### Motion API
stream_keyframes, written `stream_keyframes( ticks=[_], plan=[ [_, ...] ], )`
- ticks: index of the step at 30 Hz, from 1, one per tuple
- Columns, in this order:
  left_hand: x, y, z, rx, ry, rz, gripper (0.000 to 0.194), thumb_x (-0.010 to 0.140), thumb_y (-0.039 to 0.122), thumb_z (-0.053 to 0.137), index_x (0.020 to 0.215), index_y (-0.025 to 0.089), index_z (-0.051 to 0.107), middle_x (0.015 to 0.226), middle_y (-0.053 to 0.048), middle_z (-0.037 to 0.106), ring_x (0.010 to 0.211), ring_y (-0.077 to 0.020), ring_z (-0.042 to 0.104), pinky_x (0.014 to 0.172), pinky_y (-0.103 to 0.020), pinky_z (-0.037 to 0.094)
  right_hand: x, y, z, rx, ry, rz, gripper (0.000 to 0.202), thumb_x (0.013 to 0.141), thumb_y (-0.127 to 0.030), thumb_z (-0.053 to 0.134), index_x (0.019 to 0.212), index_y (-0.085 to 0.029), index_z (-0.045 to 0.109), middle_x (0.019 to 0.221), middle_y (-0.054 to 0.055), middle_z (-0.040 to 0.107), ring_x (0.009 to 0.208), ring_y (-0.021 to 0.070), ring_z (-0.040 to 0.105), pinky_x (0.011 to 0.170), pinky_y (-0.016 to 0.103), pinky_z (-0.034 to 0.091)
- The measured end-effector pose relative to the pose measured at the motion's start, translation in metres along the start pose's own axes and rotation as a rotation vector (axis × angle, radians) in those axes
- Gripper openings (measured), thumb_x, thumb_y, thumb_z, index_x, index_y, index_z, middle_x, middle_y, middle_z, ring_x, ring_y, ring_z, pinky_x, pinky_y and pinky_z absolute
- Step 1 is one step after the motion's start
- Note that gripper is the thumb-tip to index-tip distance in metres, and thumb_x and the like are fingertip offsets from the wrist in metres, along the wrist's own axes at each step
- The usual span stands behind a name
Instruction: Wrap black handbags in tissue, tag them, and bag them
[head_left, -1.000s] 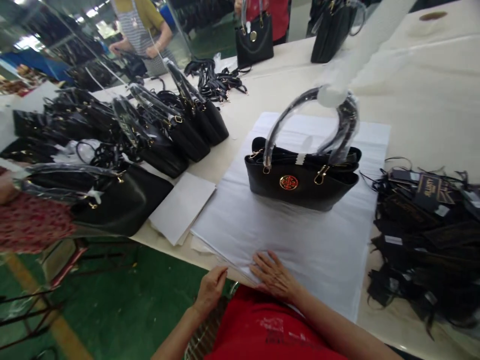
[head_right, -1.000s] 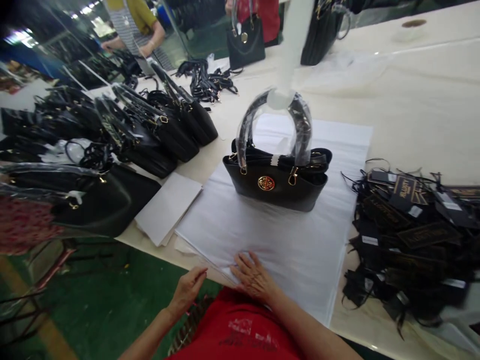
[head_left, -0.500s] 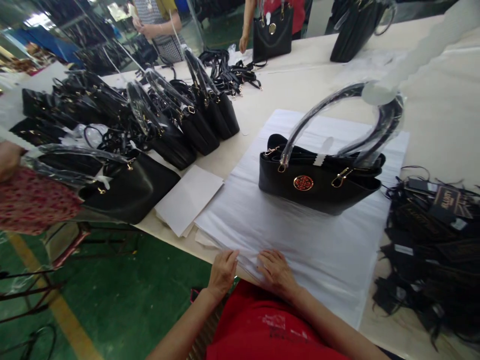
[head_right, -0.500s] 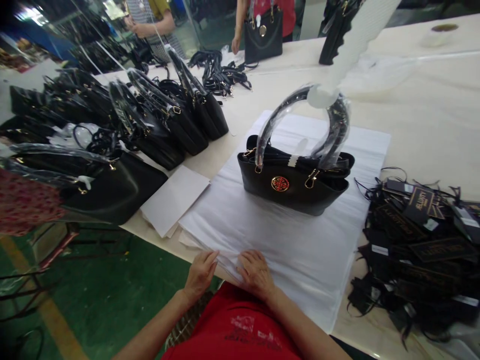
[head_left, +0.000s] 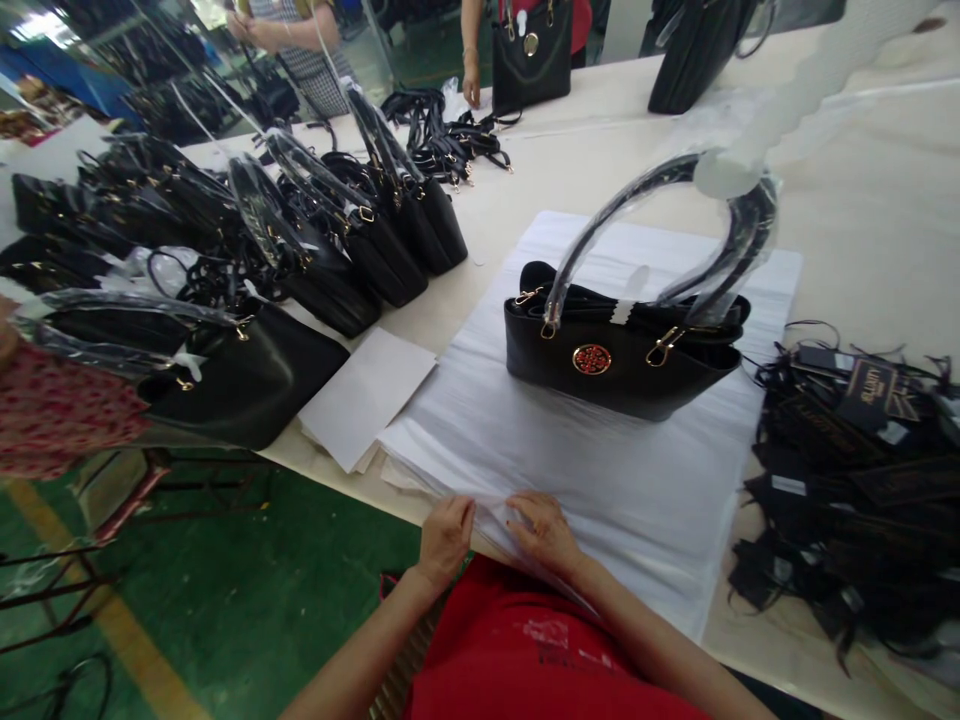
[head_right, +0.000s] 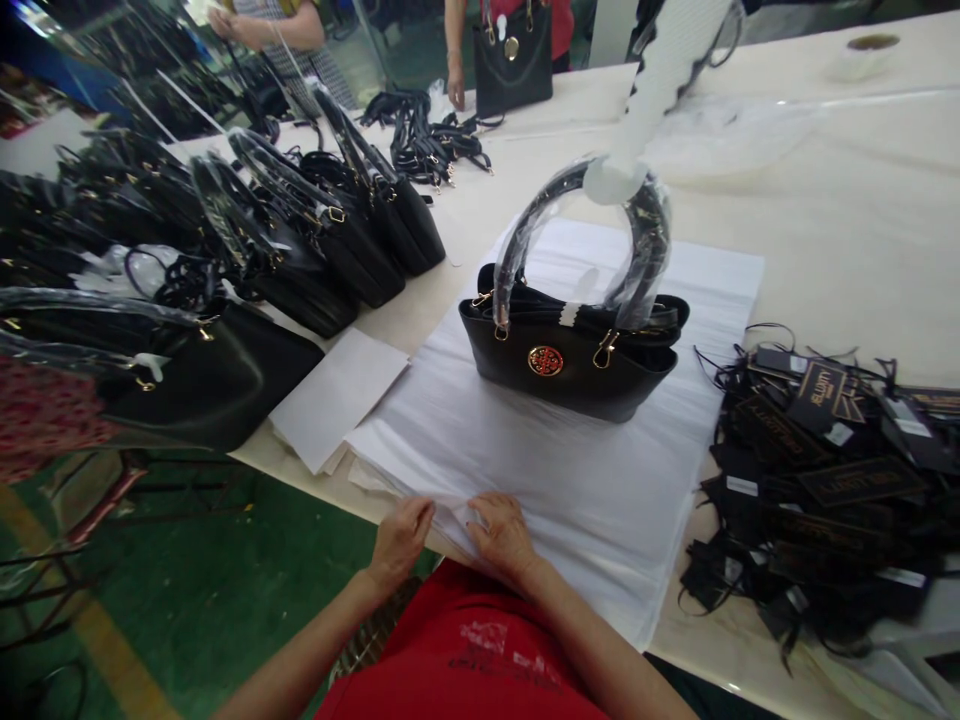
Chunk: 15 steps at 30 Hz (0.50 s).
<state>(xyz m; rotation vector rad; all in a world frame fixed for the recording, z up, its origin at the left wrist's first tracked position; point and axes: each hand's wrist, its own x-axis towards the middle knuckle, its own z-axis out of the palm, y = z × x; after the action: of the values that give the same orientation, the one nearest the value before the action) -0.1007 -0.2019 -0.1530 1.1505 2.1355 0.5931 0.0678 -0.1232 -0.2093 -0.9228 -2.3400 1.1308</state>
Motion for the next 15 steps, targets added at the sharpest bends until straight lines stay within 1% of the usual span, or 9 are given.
stream_keyframes(
  ticks=[1, 2, 4, 5, 7, 9, 12, 15],
  plan=[
    [-0.005, 0.002, 0.006, -0.078, -0.025, -0.099, 0.018, 0.080, 0.023, 0.047, 0.082, 0.016, 0.063, 0.078, -0.009, 0.065, 0.075, -0.0206, 0.062, 0.069, -0.034, 0.049, 0.001, 0.001, 0.000, 0.014, 0.000, 0.009, 0.024, 0.078, -0.019, 0.053, 0.098, -0.021, 0.065, 0.099, 0.007, 0.069, 0.093, 0.0197, 0.062, 0.084, 0.035, 0.047],
    [-0.009, 0.005, 0.012, -0.162, -0.059, -0.197, 0.017, 0.079, 0.024, 0.047, 0.080, 0.015, 0.062, 0.072, -0.007, 0.065, 0.065, -0.0184, 0.062, 0.058, -0.030, 0.048, 0.001, 0.002, 0.000, 0.027, -0.001, 0.017, 0.024, 0.078, -0.019, 0.052, 0.098, -0.021, 0.065, 0.099, 0.007, 0.069, 0.092, 0.0194, 0.062, 0.084, 0.034, 0.047],
    [-0.012, 0.010, 0.026, -0.334, -0.124, -0.374, 0.017, 0.074, 0.025, 0.047, 0.077, 0.014, 0.060, 0.065, -0.006, 0.064, 0.050, -0.0154, 0.058, 0.043, -0.024, 0.041, 0.003, 0.004, 0.000, 0.047, -0.006, 0.032, 0.026, 0.078, -0.017, 0.050, 0.098, -0.021, 0.066, 0.099, 0.007, 0.069, 0.093, 0.0195, 0.062, 0.085, 0.035, 0.047],
    [-0.012, 0.013, 0.031, -0.416, -0.143, -0.448, 0.017, 0.072, 0.026, 0.048, 0.076, 0.013, 0.059, 0.064, -0.006, 0.064, 0.047, -0.0144, 0.057, 0.039, -0.022, 0.038, 0.003, 0.004, 0.000, 0.053, -0.011, 0.037, 0.026, 0.078, -0.017, 0.050, 0.098, -0.021, 0.066, 0.099, 0.007, 0.069, 0.093, 0.0197, 0.062, 0.085, 0.036, 0.047],
    [-0.010, 0.018, 0.040, -0.562, -0.151, -0.565, 0.016, 0.068, 0.028, 0.051, 0.071, 0.013, 0.056, 0.063, -0.005, 0.063, 0.042, -0.0118, 0.053, 0.037, -0.020, 0.033, 0.003, 0.004, -0.002, 0.060, -0.026, 0.043, 0.026, 0.078, -0.016, 0.050, 0.097, -0.021, 0.066, 0.099, 0.007, 0.069, 0.095, 0.0201, 0.062, 0.086, 0.036, 0.047],
    [-0.008, 0.022, 0.043, -0.686, -0.129, -0.640, 0.017, 0.063, 0.030, 0.056, 0.066, 0.014, 0.054, 0.059, -0.002, 0.060, 0.040, -0.0086, 0.048, 0.037, -0.019, 0.030, 0.004, 0.003, -0.004, 0.070, -0.041, 0.041, 0.026, 0.077, -0.016, 0.050, 0.097, -0.021, 0.066, 0.099, 0.007, 0.069, 0.095, 0.0201, 0.062, 0.086, 0.036, 0.047],
    [-0.006, 0.027, 0.043, -0.822, -0.080, -0.693, 0.019, 0.056, 0.031, 0.060, 0.062, 0.015, 0.052, 0.054, 0.002, 0.055, 0.039, -0.0057, 0.043, 0.039, -0.018, 0.030, 0.004, 0.002, -0.006, 0.082, -0.052, 0.041, 0.026, 0.077, -0.016, 0.051, 0.097, -0.021, 0.066, 0.099, 0.007, 0.069, 0.094, 0.0197, 0.062, 0.086, 0.035, 0.046],
    [-0.004, 0.029, 0.041, -0.889, -0.048, -0.716, 0.020, 0.051, 0.031, 0.062, 0.058, 0.016, 0.051, 0.050, 0.004, 0.052, 0.038, -0.0054, 0.040, 0.039, -0.019, 0.029, 0.005, 0.003, -0.007, 0.082, -0.067, 0.048, 0.025, 0.078, -0.017, 0.051, 0.097, -0.021, 0.066, 0.099, 0.006, 0.069, 0.095, 0.0198, 0.062, 0.086, 0.035, 0.046]
  ],
)
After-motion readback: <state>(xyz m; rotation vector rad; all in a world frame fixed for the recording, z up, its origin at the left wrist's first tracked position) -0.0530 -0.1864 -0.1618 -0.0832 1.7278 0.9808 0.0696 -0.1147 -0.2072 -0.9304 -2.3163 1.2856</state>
